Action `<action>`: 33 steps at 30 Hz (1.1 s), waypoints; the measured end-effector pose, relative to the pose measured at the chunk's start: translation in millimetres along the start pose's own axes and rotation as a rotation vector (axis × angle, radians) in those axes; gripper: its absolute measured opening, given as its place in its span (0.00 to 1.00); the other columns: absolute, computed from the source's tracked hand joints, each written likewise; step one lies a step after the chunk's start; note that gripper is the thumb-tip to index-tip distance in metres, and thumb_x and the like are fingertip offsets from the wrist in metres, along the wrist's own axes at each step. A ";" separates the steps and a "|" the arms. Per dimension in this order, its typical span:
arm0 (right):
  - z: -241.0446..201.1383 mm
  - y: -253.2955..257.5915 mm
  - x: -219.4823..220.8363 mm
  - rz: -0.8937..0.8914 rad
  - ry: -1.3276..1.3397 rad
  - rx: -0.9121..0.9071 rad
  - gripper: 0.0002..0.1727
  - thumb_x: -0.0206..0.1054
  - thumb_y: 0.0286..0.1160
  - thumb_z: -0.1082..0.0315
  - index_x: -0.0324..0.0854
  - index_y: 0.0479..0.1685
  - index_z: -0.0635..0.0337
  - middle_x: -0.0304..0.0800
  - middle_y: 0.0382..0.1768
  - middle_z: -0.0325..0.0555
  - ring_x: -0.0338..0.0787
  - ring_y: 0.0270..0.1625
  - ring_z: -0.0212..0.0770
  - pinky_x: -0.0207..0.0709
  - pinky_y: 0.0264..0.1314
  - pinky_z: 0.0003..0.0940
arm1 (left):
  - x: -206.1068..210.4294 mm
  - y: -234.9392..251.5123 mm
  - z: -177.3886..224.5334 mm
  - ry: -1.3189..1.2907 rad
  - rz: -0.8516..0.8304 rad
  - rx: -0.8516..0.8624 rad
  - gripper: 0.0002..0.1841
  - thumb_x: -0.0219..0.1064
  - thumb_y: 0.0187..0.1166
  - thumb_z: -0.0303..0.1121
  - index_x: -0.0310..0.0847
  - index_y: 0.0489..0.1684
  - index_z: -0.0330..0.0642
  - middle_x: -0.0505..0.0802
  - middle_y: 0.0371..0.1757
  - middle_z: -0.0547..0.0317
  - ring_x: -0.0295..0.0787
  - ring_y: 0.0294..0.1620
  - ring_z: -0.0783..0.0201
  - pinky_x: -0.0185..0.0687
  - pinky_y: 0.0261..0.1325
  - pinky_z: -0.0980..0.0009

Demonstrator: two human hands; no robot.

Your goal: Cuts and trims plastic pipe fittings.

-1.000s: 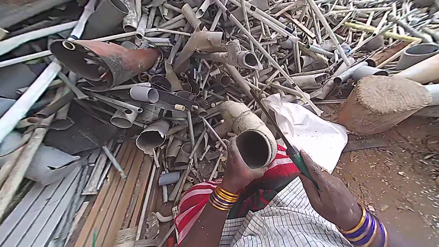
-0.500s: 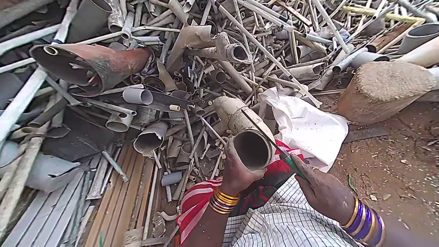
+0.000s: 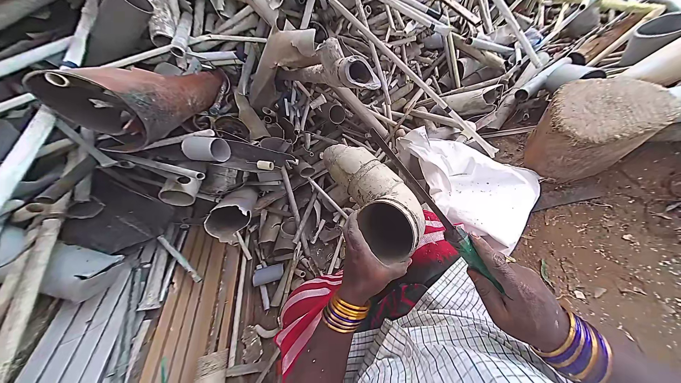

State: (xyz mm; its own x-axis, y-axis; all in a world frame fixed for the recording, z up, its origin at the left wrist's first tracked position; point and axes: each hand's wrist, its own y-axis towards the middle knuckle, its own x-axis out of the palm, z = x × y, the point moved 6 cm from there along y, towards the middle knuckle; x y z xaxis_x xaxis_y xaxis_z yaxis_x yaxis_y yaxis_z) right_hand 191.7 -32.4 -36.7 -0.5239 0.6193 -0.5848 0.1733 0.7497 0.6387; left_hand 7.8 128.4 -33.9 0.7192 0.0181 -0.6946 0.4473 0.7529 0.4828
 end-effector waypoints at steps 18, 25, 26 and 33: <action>2.6 -5.8 -3.6 0.017 0.010 0.019 0.27 0.50 0.88 0.59 0.74 0.80 0.65 0.86 0.25 0.51 0.82 0.20 0.42 0.73 0.19 0.33 | 1.0 1.5 4.8 0.022 -0.008 -0.006 0.73 0.88 0.27 0.52 0.52 0.80 0.12 0.71 0.76 0.12 0.71 0.80 0.33 0.68 0.82 0.53; 2.5 -10.5 1.3 -0.051 0.018 0.047 0.28 0.52 0.84 0.61 0.75 0.79 0.66 0.84 0.21 0.49 0.81 0.17 0.44 0.74 0.16 0.36 | 1.4 0.0 3.8 0.008 0.014 0.048 0.72 0.89 0.28 0.53 0.52 0.79 0.12 0.71 0.76 0.12 0.72 0.80 0.34 0.68 0.82 0.55; 0.9 -11.4 -0.2 -0.022 0.032 0.036 0.28 0.51 0.87 0.60 0.74 0.80 0.65 0.83 0.21 0.49 0.80 0.17 0.43 0.72 0.17 0.34 | 1.3 -1.3 3.7 0.009 0.011 0.047 0.72 0.89 0.28 0.53 0.52 0.79 0.12 0.71 0.75 0.12 0.72 0.79 0.35 0.69 0.81 0.55; 3.5 -18.2 6.1 -0.047 -0.001 0.090 0.29 0.52 0.82 0.61 0.77 0.77 0.67 0.86 0.22 0.51 0.83 0.16 0.45 0.75 0.16 0.37 | 2.5 -1.0 6.9 0.014 0.012 -0.014 0.73 0.89 0.27 0.52 0.51 0.81 0.14 0.71 0.77 0.13 0.71 0.80 0.34 0.68 0.82 0.54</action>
State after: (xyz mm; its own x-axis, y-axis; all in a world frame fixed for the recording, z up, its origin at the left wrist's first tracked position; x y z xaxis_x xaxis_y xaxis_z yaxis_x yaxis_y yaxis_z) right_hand 188.3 -41.4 -53.6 -0.5323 0.5828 -0.6140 0.2226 0.7961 0.5627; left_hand 12.9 123.2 -32.4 0.7171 0.0366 -0.6960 0.4310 0.7614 0.4842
